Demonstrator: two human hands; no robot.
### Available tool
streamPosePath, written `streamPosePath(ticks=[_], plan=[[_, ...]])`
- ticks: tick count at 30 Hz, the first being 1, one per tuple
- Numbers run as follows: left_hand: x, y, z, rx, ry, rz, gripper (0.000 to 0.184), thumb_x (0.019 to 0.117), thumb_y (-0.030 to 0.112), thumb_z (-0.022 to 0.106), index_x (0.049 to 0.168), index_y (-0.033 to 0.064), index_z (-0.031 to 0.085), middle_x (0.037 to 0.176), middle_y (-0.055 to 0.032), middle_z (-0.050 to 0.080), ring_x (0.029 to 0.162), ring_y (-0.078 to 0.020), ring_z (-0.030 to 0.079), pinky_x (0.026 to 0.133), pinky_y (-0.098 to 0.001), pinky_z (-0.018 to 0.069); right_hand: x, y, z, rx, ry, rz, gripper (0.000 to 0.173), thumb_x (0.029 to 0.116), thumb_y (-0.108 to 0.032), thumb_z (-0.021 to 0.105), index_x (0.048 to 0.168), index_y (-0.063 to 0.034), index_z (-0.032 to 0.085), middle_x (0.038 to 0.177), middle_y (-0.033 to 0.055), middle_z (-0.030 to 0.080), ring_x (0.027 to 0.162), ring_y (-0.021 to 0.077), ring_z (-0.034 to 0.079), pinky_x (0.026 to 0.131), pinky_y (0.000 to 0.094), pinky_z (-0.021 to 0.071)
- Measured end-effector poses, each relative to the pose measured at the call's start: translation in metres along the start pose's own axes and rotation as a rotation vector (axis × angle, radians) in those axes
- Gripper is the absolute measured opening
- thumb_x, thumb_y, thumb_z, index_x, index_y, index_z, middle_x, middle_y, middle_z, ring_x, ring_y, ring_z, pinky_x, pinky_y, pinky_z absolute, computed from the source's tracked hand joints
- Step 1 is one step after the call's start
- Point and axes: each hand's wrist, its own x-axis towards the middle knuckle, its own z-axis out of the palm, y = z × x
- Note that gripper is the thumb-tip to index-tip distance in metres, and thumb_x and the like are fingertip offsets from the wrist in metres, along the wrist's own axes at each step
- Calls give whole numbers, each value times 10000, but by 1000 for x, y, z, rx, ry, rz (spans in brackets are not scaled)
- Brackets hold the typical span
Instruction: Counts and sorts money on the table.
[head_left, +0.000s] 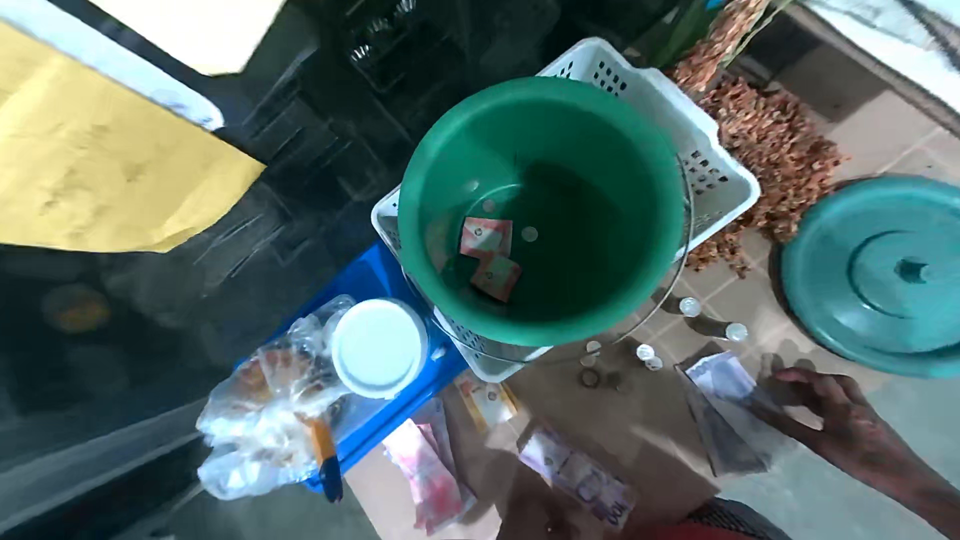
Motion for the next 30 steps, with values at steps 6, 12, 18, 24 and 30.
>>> streamPosePath(ticks=[6, 12, 18, 24, 30], plan=[[10, -3, -7, 19, -110, -88, 322, 1032, 263, 579, 1116, -23, 702, 894, -141, 727, 743, -215, 701, 742, -411, 586, 1, -5, -1, 26, -5, 60, 734, 729, -288, 808, 1291, 102, 541, 1294, 404, 476, 1035, 441, 572, 859, 496, 526], [-1, 0, 2, 151, -51, 15, 319, 1004, 248, 624, 1132, -35, 700, 954, -182, 720, 837, -270, 705, 848, -477, 571, 0, 1, -10, 7, -72, 60, 677, 819, -231, 798, 1338, 106, 523, 1320, 425, 470, 1094, 513, 555, 909, 577, 504], [-53, 48, 4, -127, 668, 312, 262, 1029, 132, 552, 1117, -98, 642, 868, -115, 675, 742, -127, 648, 722, -310, 560, -32, 10, -18, 178, 0, 46, 484, 980, -182, 616, 1352, 118, 538, 1316, 378, 535, 1091, 434, 618, 883, 507, 545], [-40, 90, 56, -44, 965, 639, 232, 992, 58, 571, 1128, -124, 619, 912, -137, 687, 782, -122, 672, 749, -296, 578, -121, 74, -27, 301, -47, 232, 408, 1024, -123, 601, 1346, 122, 550, 1287, 355, 589, 1110, 453, 631, 969, 546, 513], [20, 141, 183, 207, 555, 682, 288, 1049, 79, 502, 1238, -111, 606, 1107, -216, 690, 998, -242, 687, 908, -401, 559, -264, 217, -20, 136, -202, 413, 249, 1027, -51, 567, 1136, 154, 656, 1211, 384, 606, 1183, 541, 578, 1047, 642, 432]])
